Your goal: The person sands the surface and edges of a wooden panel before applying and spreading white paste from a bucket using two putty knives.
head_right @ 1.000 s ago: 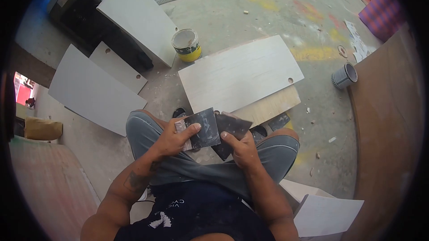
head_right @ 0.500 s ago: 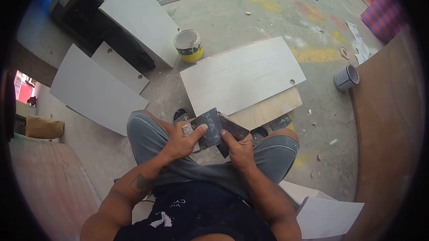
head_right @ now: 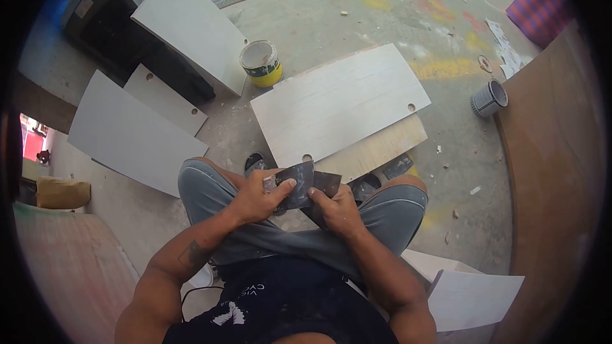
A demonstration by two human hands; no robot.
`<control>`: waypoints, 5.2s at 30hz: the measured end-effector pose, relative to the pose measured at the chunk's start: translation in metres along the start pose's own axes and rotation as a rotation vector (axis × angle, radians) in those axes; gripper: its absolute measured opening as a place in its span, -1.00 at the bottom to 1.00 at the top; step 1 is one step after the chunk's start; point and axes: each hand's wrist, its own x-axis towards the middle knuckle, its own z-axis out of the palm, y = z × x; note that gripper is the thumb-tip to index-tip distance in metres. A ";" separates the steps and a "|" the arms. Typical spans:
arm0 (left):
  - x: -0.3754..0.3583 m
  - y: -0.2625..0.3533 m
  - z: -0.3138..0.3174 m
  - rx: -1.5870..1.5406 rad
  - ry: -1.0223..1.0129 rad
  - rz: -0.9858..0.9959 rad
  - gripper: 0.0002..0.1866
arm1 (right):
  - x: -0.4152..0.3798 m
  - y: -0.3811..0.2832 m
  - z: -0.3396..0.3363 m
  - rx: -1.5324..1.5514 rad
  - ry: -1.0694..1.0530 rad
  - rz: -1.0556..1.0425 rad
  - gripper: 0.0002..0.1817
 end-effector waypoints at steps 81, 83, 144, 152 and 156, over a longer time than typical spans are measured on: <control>0.036 -0.065 0.054 -0.075 -0.121 -0.109 -0.67 | -0.036 0.020 -0.005 -0.954 0.562 -0.222 -0.59; 0.033 -0.064 0.051 -0.107 -0.085 -0.081 -0.68 | -0.029 0.031 -0.010 -1.048 0.623 -0.241 -0.59; 0.058 0.004 0.058 -0.729 0.051 -0.005 -0.70 | -0.069 0.020 -0.034 0.913 0.318 0.011 -0.69; 0.050 0.013 0.087 -0.641 0.017 0.115 -0.65 | -0.058 0.027 -0.009 1.030 0.376 -0.033 -0.69; 0.044 0.007 0.074 -0.529 0.078 0.108 -0.65 | -0.053 0.023 -0.020 0.695 0.804 -0.290 -0.76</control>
